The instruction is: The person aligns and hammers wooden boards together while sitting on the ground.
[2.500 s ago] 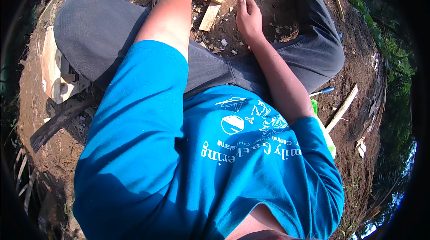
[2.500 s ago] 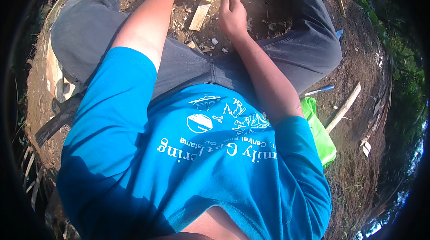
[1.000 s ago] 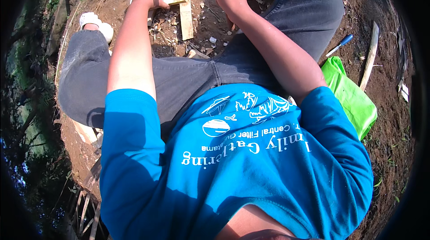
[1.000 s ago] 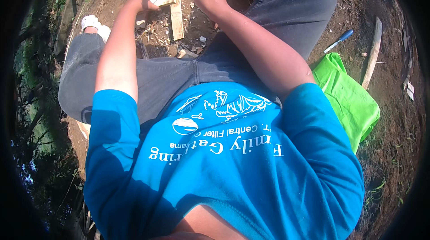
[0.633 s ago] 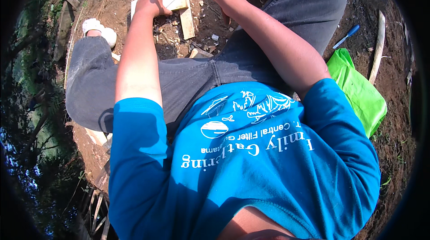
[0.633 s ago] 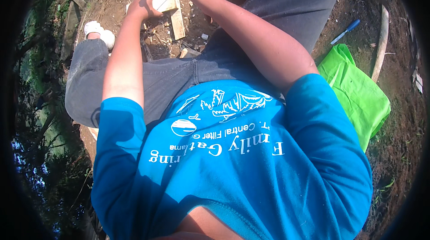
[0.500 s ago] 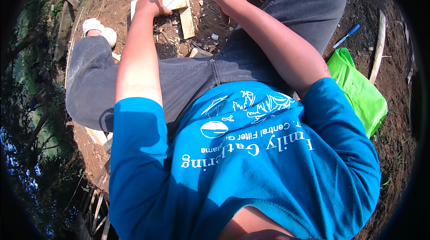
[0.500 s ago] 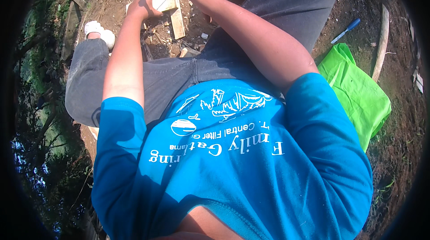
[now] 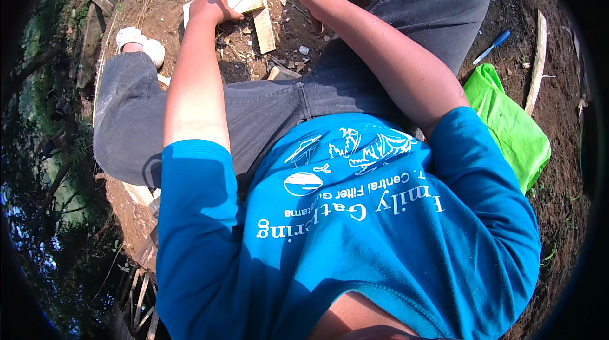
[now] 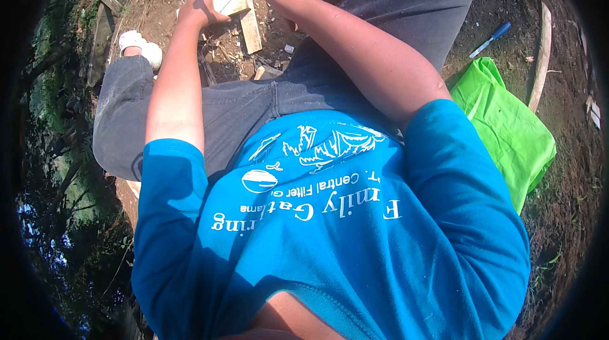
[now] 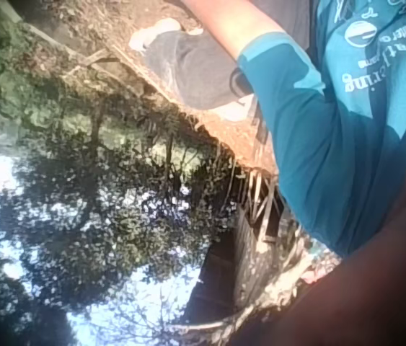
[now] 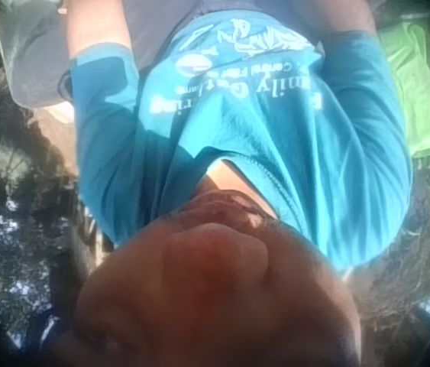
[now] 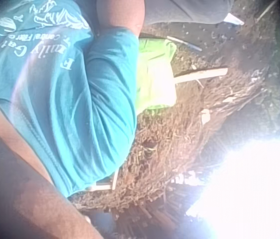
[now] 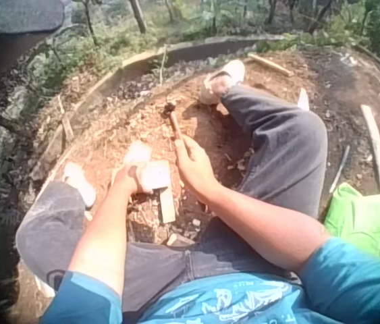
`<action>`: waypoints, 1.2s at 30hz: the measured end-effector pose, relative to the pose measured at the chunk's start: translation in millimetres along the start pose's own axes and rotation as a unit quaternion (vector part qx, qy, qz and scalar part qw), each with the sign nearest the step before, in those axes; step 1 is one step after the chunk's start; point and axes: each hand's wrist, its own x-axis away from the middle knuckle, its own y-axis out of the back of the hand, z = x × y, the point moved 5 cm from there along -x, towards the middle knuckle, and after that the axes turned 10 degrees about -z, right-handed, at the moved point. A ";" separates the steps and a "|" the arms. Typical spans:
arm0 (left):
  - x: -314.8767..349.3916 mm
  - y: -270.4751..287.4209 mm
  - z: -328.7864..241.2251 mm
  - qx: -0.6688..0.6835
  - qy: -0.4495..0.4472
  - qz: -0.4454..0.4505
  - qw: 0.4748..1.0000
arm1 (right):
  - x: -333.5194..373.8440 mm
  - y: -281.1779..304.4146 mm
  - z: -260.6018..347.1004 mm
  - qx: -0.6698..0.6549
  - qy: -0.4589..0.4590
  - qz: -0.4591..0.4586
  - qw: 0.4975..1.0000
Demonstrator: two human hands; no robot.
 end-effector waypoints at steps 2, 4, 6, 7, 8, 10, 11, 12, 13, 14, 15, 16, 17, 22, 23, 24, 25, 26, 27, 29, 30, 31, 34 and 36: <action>1.2 -1.1 0.6 -0.005 0.001 -0.001 1.000 | 1.0 -0.2 1.9 0.006 0.000 0.003 1.000; 0.6 -2.4 1.5 -0.006 0.000 -0.001 1.000 | 1.6 -0.2 2.0 0.003 -0.009 0.006 1.000; -0.1 -2.2 1.5 -0.002 -0.002 0.001 1.000 | 1.3 0.8 1.9 0.001 -0.006 0.005 1.000; -0.4 -1.5 0.0 0.000 -0.002 0.000 1.000 | 0.7 1.7 1.7 0.000 0.003 0.001 1.000; -0.3 -0.9 -1.3 0.002 -0.002 -0.001 1.000 | 0.4 2.8 1.6 -0.001 0.011 -0.002 1.000; -0.2 -0.3 -1.0 0.004 -0.001 0.001 1.000 | 0.6 2.6 0.6 0.001 0.005 0.001 1.000; -0.2 -0.6 -0.6 0.005 -0.001 0.004 1.000 | 0.9 2.5 0.2 0.002 0.003 0.003 1.000; -0.7 -0.8 -0.3 0.007 -0.001 0.007 1.000 | 1.0 2.6 0.7 0.008 0.010 0.002 1.000; -1.2 -1.2 -0.5 0.003 -0.001 0.009 1.000 | 1.3 2.6 1.2 0.015 0.018 0.001 1.000; -1.7 -1.9 -1.1 0.000 -0.001 0.012 1.000 | 1.3 2.7 1.9 0.021 0.025 0.001 0.999; -0.8 -2.4 -0.2 -0.003 0.001 0.015 1.000 | 2.0 1.5 2.7 0.040 0.017 0.008 0.999; -0.3 -2.1 0.3 0.001 -0.001 0.012 1.000 | 3.2 1.6 3.5 0.060 0.008 0.016 0.998; 0.0 -1.9 0.9 0.005 -0.003 0.008 1.000 | 4.8 1.7 4.4 0.079 0.000 0.024 0.997; 1.9 -7.6 5.9 0.023 -0.002 -0.014 1.000 | 17.3 -0.4 11.2 0.060 -0.007 0.051 0.997; 2.1 -9.2 8.9 0.029 -0.004 -0.021 0.999 | 20.8 -4.1 14.7 0.061 0.003 0.054 0.997; -1.8 -11.0 5.2 0.037 -0.012 -0.028 0.999 | 23.6 -5.7 18.0 0.016 0.043 0.055 0.997; 2.2 -9.3 2.8 0.045 -0.015 -0.034 0.998 | 27.7 -8.7 26.7 0.024 0.039 0.085 0.995; 7.0 -5.7 1.2 0.050 -0.016 -0.057 0.997 | 31.2 -7.3 36.7 0.032 0.035 0.116 0.992; 8.6 -6.6 7.1 0.056 -0.017 -0.031 0.998 | 36.4 -12.6 47.1 0.037 0.033 0.148 0.988; 6.0 -11.1 18.4 0.070 -0.024 0.024 0.997 | 47.3 -24.0 44.7 0.054 0.046 0.179 0.981; 9.5 16.9 -1.1 0.176 -0.059 -0.093 0.978 | 46.1 -11.4 26.1 0.135 0.032 0.183 0.973; 13.6 15.4 3.8 0.165 -0.031 -0.076 0.983 | 50.6 -12.0 11.6 0.202 0.026 0.202 0.958; 7.4 11.6 4.8 0.157 0.012 -0.055 0.986 | 46.4 -7.5 -21.4 0.299 0.006 0.180 0.937; 6.3 16.5 3.0 0.156 -0.008 -0.048 0.987 | 40.7 -8.9 -7.4 0.254 0.051 0.150 0.954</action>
